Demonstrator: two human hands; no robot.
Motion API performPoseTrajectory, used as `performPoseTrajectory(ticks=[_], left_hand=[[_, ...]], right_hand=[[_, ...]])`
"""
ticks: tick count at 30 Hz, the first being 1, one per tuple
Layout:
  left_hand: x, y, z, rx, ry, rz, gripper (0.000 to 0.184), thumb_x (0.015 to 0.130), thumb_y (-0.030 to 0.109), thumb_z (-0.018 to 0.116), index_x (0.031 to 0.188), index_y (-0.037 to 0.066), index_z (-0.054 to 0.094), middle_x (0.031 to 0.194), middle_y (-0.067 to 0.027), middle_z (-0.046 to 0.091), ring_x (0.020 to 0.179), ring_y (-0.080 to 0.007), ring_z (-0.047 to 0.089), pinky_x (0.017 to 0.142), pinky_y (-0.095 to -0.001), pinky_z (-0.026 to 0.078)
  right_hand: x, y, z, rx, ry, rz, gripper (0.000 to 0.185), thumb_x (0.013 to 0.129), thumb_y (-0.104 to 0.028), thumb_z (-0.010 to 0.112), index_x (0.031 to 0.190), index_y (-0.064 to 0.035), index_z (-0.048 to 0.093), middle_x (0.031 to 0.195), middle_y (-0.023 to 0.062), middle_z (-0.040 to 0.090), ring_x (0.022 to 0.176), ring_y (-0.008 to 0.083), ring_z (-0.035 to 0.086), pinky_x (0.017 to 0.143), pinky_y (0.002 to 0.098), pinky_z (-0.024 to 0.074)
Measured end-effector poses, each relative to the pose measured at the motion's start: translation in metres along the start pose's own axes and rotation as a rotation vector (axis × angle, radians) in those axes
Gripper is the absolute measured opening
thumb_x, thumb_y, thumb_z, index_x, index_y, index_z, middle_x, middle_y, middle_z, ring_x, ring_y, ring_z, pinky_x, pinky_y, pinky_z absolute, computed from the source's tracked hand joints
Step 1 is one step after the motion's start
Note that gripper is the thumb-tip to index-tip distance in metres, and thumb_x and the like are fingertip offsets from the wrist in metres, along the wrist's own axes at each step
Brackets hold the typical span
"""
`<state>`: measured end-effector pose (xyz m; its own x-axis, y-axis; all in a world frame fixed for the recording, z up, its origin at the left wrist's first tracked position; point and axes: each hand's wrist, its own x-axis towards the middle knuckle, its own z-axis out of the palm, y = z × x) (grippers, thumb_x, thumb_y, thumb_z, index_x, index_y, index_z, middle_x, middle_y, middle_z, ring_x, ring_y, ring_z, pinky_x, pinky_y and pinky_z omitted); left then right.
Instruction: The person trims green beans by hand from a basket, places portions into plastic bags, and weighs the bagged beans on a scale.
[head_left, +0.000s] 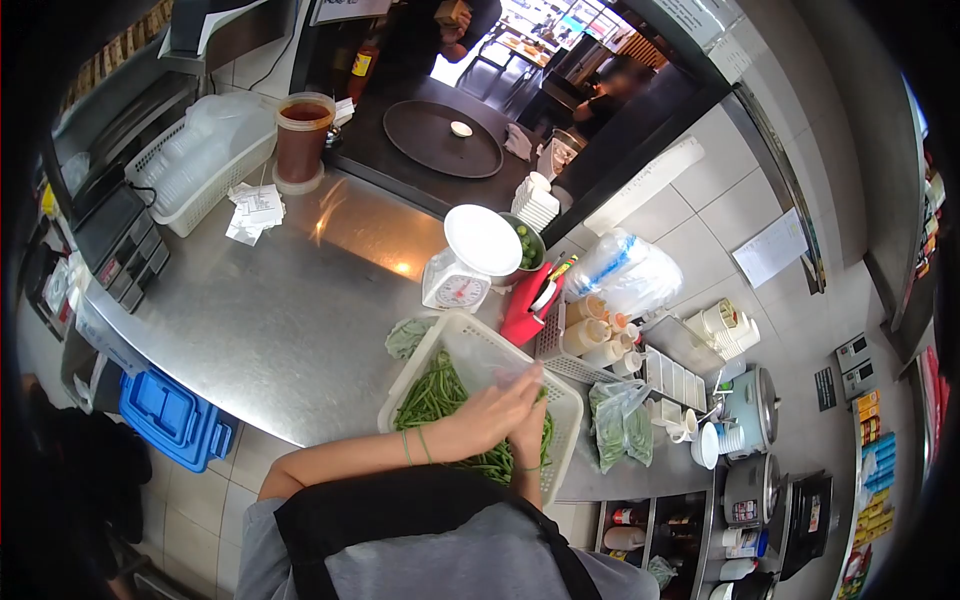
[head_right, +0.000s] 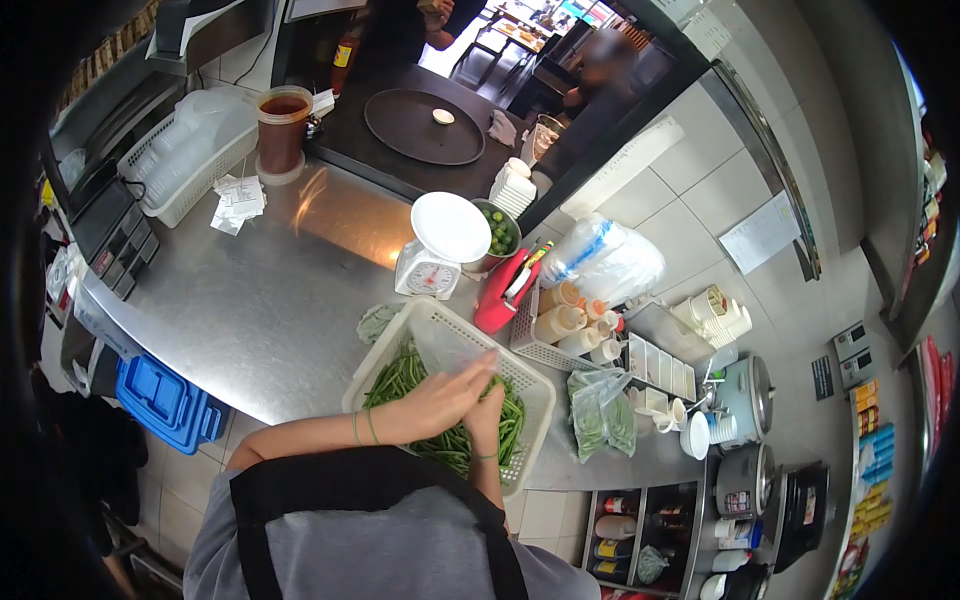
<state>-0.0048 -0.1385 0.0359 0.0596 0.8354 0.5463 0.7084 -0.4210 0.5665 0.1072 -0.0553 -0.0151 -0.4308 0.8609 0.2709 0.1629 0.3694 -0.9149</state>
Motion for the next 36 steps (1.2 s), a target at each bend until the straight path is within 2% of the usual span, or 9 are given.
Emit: performPoseTrajectory(ticks=[5, 11, 17, 21, 27, 30, 33, 35, 36], left_hand=[[-0.001, 0.027, 0.026, -0.140, -0.433, 0.137, 0.055, 0.075, 0.007, 0.054, 0.122, -0.014, 0.036, 0.140, -0.0249, 0.027, 0.086, -0.0386, 0.061, 0.066, -0.0408, 0.053], [-0.008, 0.018, 0.044, -0.383, -0.210, 0.490, 0.054, 0.081, 0.014, 0.049, 0.127, -0.010, 0.035, 0.145, -0.0219, 0.021, 0.104, -0.0334, 0.057, 0.073, -0.0396, 0.054], [-0.008, 0.013, 0.039, -0.366, -0.460, 0.294, 0.059, 0.077, 0.007, 0.052, 0.130, -0.008, 0.033, 0.145, -0.0195, 0.024, 0.117, -0.0321, 0.049, 0.078, -0.0387, 0.053], [-0.001, 0.014, 0.034, -0.491, -0.119, 0.542, 0.063, 0.070, -0.002, 0.051, 0.130, -0.009, 0.033, 0.145, -0.0196, 0.025, 0.122, -0.0317, 0.044, 0.087, -0.0368, 0.049], [0.001, 0.016, 0.003, -0.402, -0.260, 0.288, 0.074, 0.067, -0.010, 0.047, 0.137, -0.001, 0.027, 0.147, -0.0149, 0.021, 0.127, -0.0287, 0.038, 0.094, -0.0369, 0.045], [0.008, 0.019, -0.017, -0.367, -0.210, 0.237, 0.069, 0.067, -0.011, 0.047, 0.133, -0.009, 0.029, 0.143, -0.0226, 0.026, 0.125, -0.0313, 0.040, 0.098, -0.0363, 0.041], [0.014, 0.002, -0.017, -0.352, -0.120, 0.176, 0.074, 0.069, -0.008, 0.050, 0.138, -0.001, 0.025, 0.146, -0.0164, 0.023, 0.125, -0.0327, 0.039, 0.098, -0.0380, 0.041], [0.023, -0.009, -0.024, -0.352, -0.017, 0.163, 0.078, 0.068, -0.008, 0.052, 0.140, 0.000, 0.023, 0.146, -0.0173, 0.024, 0.103, -0.0254, 0.057, 0.083, -0.0339, 0.050], [0.029, -0.008, -0.039, -0.437, -0.055, 0.064, 0.079, 0.068, -0.008, 0.052, 0.141, 0.000, 0.023, 0.146, -0.0177, 0.024, 0.094, -0.0224, 0.061, 0.077, -0.0322, 0.051]], right_hand=[[-0.001, 0.007, 0.001, -0.121, -0.013, -0.043, 0.015, 0.079, -0.002, 0.060, 0.093, 0.0038, 0.057, 0.084, 0.0085, 0.062, 0.075, 0.0188, 0.058, 0.070, 0.0315, 0.0463], [-0.005, 0.011, 0.002, -0.266, -0.024, -0.132, 0.016, 0.079, -0.002, 0.060, 0.094, 0.0039, 0.057, 0.085, 0.0095, 0.062, 0.076, 0.0203, 0.059, 0.070, 0.0320, 0.0465], [-0.006, 0.021, -0.001, -0.428, 0.007, -0.234, 0.017, 0.079, -0.002, 0.060, 0.094, 0.0039, 0.057, 0.086, 0.0105, 0.063, 0.077, 0.0218, 0.059, 0.071, 0.0325, 0.0467], [-0.006, 0.022, -0.003, -0.572, -0.016, -0.342, 0.017, 0.079, -0.002, 0.059, 0.095, 0.0039, 0.057, 0.086, 0.0112, 0.063, 0.077, 0.0228, 0.060, 0.071, 0.0328, 0.0469], [0.009, 0.031, -0.019, -0.803, -0.097, -0.594, 0.018, 0.079, -0.002, 0.059, 0.096, 0.0040, 0.058, 0.087, 0.0122, 0.064, 0.078, 0.0243, 0.061, 0.072, 0.0332, 0.0471], [0.015, 0.028, -0.027, -0.872, -0.164, -0.763, 0.018, 0.079, -0.002, 0.059, 0.096, 0.0040, 0.058, 0.088, 0.0127, 0.064, 0.079, 0.0251, 0.061, 0.072, 0.0335, 0.0472], [0.025, 0.011, -0.035, -0.877, -0.306, -0.882, 0.018, 0.079, -0.002, 0.059, 0.097, 0.0040, 0.058, 0.088, 0.0132, 0.064, 0.079, 0.0258, 0.062, 0.072, 0.0337, 0.0473], [0.029, -0.030, -0.040, -0.815, -0.498, -0.663, 0.018, 0.079, -0.002, 0.059, 0.097, 0.0040, 0.058, 0.089, 0.0135, 0.064, 0.079, 0.0263, 0.062, 0.073, 0.0339, 0.0474], [0.031, -0.078, -0.039, -0.796, -0.613, -0.227, 0.022, 0.080, -0.002, 0.058, 0.101, 0.0039, 0.058, 0.096, 0.0185, 0.063, 0.084, 0.0321, 0.063, 0.076, 0.0348, 0.0477]])
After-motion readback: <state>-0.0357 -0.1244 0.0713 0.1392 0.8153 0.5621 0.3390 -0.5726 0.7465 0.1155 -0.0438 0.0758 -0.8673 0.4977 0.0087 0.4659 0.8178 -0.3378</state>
